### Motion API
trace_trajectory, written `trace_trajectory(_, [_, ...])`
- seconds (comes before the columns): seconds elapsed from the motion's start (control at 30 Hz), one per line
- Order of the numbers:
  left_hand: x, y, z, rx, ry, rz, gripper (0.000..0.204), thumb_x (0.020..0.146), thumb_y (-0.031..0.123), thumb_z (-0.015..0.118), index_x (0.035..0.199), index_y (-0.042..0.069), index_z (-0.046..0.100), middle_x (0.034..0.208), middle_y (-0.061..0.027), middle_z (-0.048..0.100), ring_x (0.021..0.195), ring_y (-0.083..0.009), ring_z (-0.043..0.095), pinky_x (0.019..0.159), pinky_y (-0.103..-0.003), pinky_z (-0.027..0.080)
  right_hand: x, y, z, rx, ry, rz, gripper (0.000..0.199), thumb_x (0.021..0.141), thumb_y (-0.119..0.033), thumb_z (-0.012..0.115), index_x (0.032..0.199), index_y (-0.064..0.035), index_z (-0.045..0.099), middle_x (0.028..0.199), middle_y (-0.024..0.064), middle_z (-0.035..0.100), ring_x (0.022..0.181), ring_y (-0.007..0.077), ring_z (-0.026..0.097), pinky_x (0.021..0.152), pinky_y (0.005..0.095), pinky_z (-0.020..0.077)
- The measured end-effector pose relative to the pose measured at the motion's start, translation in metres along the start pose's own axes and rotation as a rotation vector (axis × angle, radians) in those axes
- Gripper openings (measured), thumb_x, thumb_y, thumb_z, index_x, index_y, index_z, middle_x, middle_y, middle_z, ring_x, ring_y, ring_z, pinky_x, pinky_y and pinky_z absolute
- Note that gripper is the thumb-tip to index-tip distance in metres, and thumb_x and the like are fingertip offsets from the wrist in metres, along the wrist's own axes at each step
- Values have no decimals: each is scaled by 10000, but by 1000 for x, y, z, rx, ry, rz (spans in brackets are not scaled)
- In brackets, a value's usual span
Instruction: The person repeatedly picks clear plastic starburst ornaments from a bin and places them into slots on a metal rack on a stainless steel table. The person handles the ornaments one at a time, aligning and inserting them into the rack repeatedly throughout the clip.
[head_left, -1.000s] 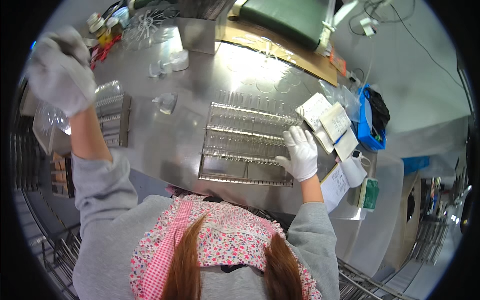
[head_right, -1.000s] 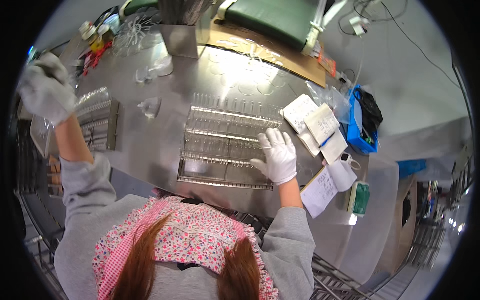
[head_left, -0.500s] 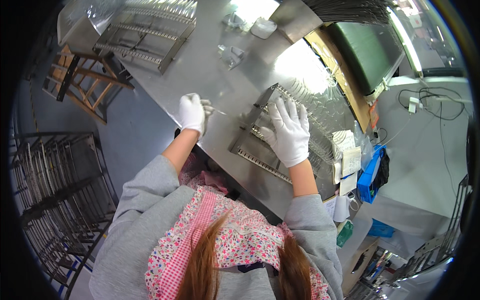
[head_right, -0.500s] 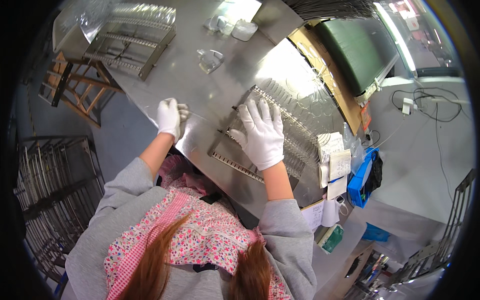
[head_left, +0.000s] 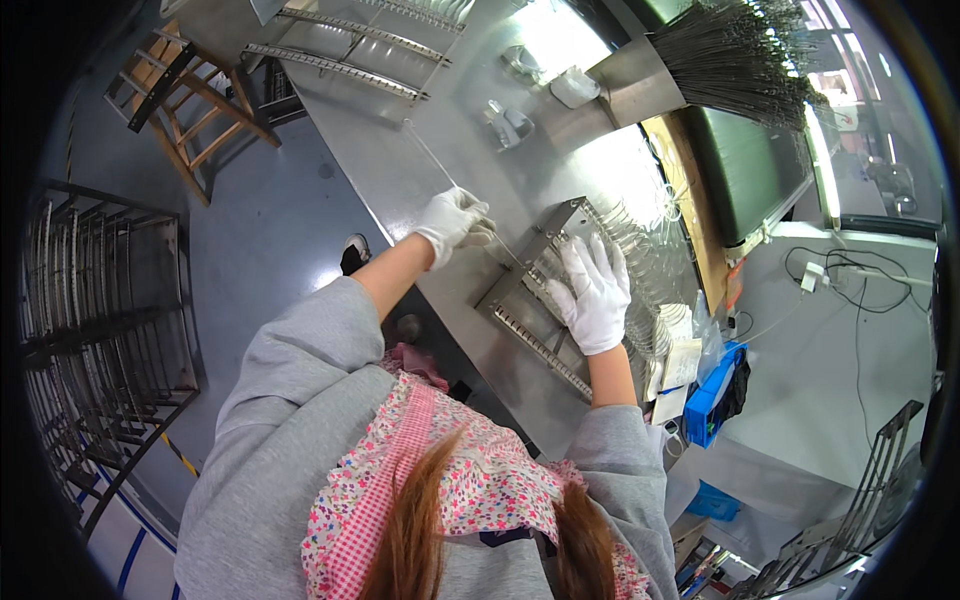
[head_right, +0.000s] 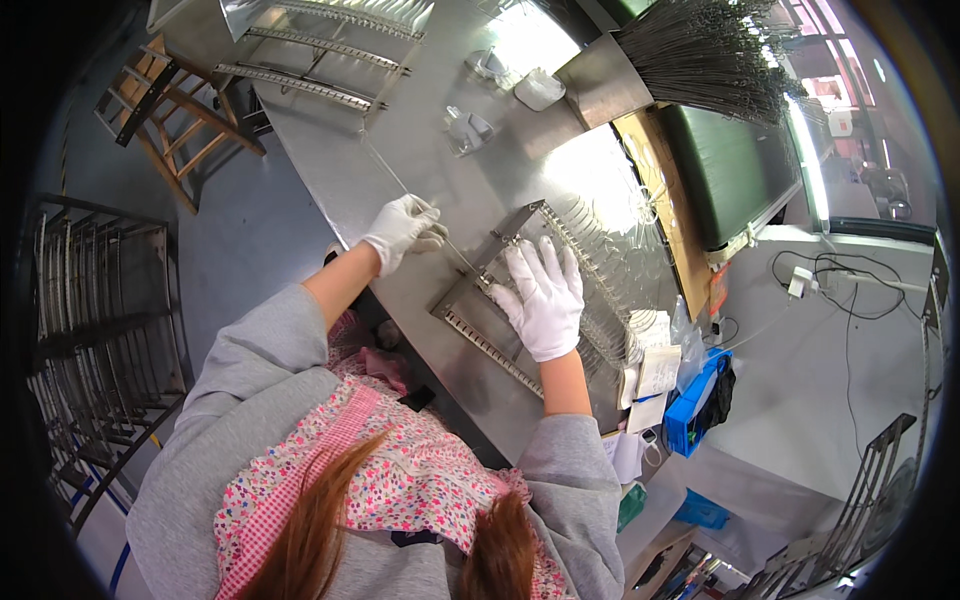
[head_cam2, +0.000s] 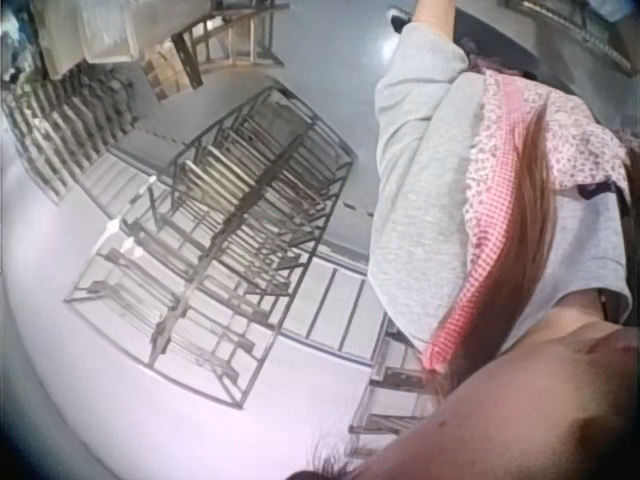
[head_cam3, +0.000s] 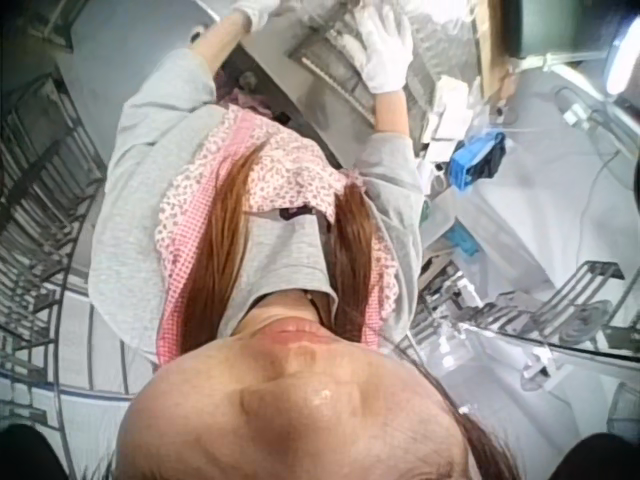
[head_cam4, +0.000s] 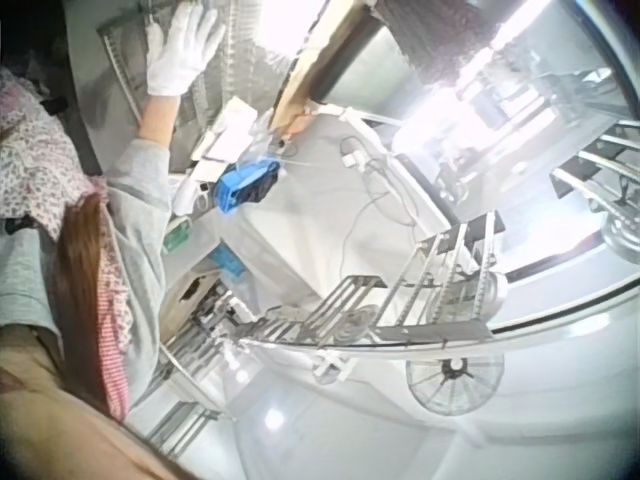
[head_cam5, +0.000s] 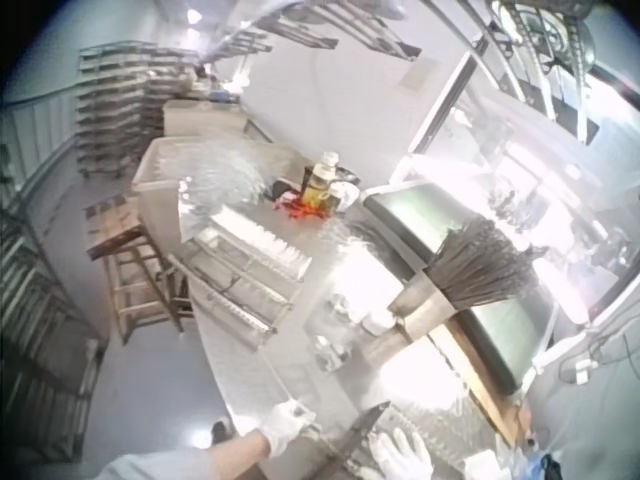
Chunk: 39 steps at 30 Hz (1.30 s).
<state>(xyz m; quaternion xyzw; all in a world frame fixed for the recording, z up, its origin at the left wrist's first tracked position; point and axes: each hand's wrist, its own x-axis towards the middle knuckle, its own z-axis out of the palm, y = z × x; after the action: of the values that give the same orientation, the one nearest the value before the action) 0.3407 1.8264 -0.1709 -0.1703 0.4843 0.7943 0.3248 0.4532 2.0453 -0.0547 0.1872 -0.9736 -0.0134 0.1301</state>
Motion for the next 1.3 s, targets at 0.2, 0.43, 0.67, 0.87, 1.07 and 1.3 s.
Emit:
trace_trajectory(0.2, [-6, -16, 7, -197, 234, 252, 122, 1036, 135, 571, 1054, 19, 535, 872, -127, 690, 673, -175, 682, 573, -272, 579, -1, 2, -1, 7, 13, -44, 495, 848, -455, 730, 1260, -186, 672, 1275, 121, 676, 1254, 357, 588, 1134, 521, 354])
trace_trajectory(0.43, [23, -4, -10, 18, 155, 67, 167, 1027, 173, 580, 1075, 18, 539, 915, -148, 712, 676, -189, 691, 574, -295, 573, -1, 4, 0, 4, 14, -107, 469, 853, -447, 717, 1248, -201, 654, 1279, 117, 657, 1235, 343, 595, 1108, 518, 372])
trace_trajectory(0.67, [-3, -20, 19, -107, 134, 125, 131, 994, 139, 645, 1013, 23, 586, 880, -102, 701, 724, -181, 691, 635, -288, 587, 1, 1, 3, 0, 6, -72, 518, 891, -422, 675, 1316, -134, 606, 1304, 127, 643, 1265, 337, 572, 1122, 500, 366])
trace_trajectory(0.87, [-18, -43, 27, -208, 221, 125, 86, 1016, 100, 603, 1011, 17, 585, 907, -111, 683, 768, -188, 701, 696, -305, 618, -2, 2, 0, 6, -28, -99, 515, 897, -411, 668, 1330, -143, 591, 1317, 102, 637, 1277, 313, 564, 1121, 486, 376])
trace_trajectory(1.07, [-20, -62, 38, 68, 50, 84, 109, 976, 100, 672, 1008, 42, 585, 971, -92, 679, 808, -198, 698, 708, -298, 614, -3, 0, -1, 27, 4, -102, 505, 898, -404, 672, 1319, -136, 595, 1290, 85, 644, 1277, 287, 568, 1134, 452, 381])
trace_trajectory(1.3, [-9, -29, 2, -178, 78, -119, 406, 952, 348, 723, 1089, -18, 613, 960, -135, 676, 843, -216, 662, 780, -346, 582, -45, 35, -40, -33, -256, -45, 607, 835, -402, 736, 1371, -166, 578, 1415, 86, 559, 1372, 272, 480, 1183, 451, 334])
